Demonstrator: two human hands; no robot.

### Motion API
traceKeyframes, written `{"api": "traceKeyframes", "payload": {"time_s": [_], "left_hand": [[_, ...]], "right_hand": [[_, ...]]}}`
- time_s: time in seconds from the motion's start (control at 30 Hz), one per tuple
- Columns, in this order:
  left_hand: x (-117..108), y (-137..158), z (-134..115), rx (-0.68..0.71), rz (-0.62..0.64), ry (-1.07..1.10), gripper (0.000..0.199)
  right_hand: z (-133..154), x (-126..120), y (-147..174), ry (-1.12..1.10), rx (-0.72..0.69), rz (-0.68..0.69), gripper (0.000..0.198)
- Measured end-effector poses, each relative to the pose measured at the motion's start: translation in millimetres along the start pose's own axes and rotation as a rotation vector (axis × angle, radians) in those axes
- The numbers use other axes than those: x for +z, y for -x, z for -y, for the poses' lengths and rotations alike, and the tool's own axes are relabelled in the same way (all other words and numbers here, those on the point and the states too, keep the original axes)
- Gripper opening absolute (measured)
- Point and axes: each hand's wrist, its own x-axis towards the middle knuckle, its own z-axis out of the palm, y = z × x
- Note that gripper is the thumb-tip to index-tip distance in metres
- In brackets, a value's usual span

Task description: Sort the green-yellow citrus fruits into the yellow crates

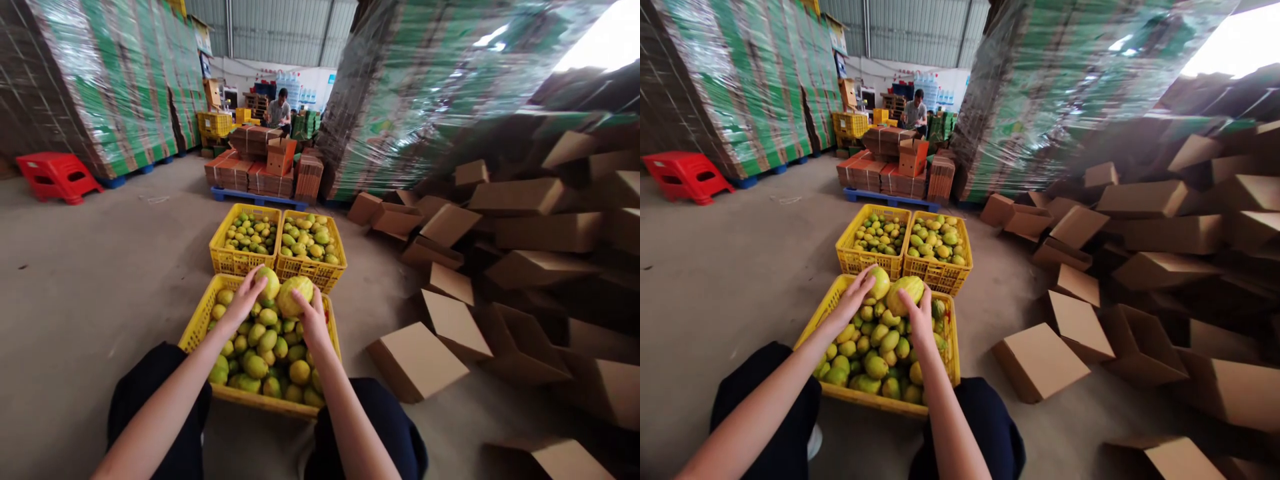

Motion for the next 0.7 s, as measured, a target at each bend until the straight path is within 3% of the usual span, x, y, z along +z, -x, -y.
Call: {"api": "traceKeyframes", "payload": {"time_s": [0.1,0.2,0.27,0.43,0.57,0.63,0.7], "left_hand": [[2.1,4.4,-5.7,0.146,0.027,0.018,0.084],[6.5,10.8,-12.4,0.209,0.028,0.043,0.066],[9.1,15.1,-17.0,0.179,0.013,0.122,0.051],[9.0,20.1,-20.7,0.201,-0.035,0.140,0.047],[5.7,18.2,-18.4,0.194,-0.071,0.152,0.044],[3.7,16.4,-19.0,0.153,-0.019,0.182,0.050],[1.4,14.5,-21.4,0.093,0.038,0.233,0.055]], "right_hand": [[12.4,-2.7,0.2,0.095,-0.188,-0.012,0.072],[24.9,-4.8,4.2,0.184,-0.386,0.017,0.067],[28.1,-5.2,7.4,0.196,-0.449,-0.003,0.065],[22.3,-6.4,9.1,0.308,-0.518,0.010,0.060],[19.8,-8.8,5.2,0.391,-0.607,-0.073,0.057],[23.6,-10.1,4.1,0.349,-0.591,-0.076,0.061],[31.1,-12.0,4.3,0.234,-0.489,-0.013,0.067]]}}
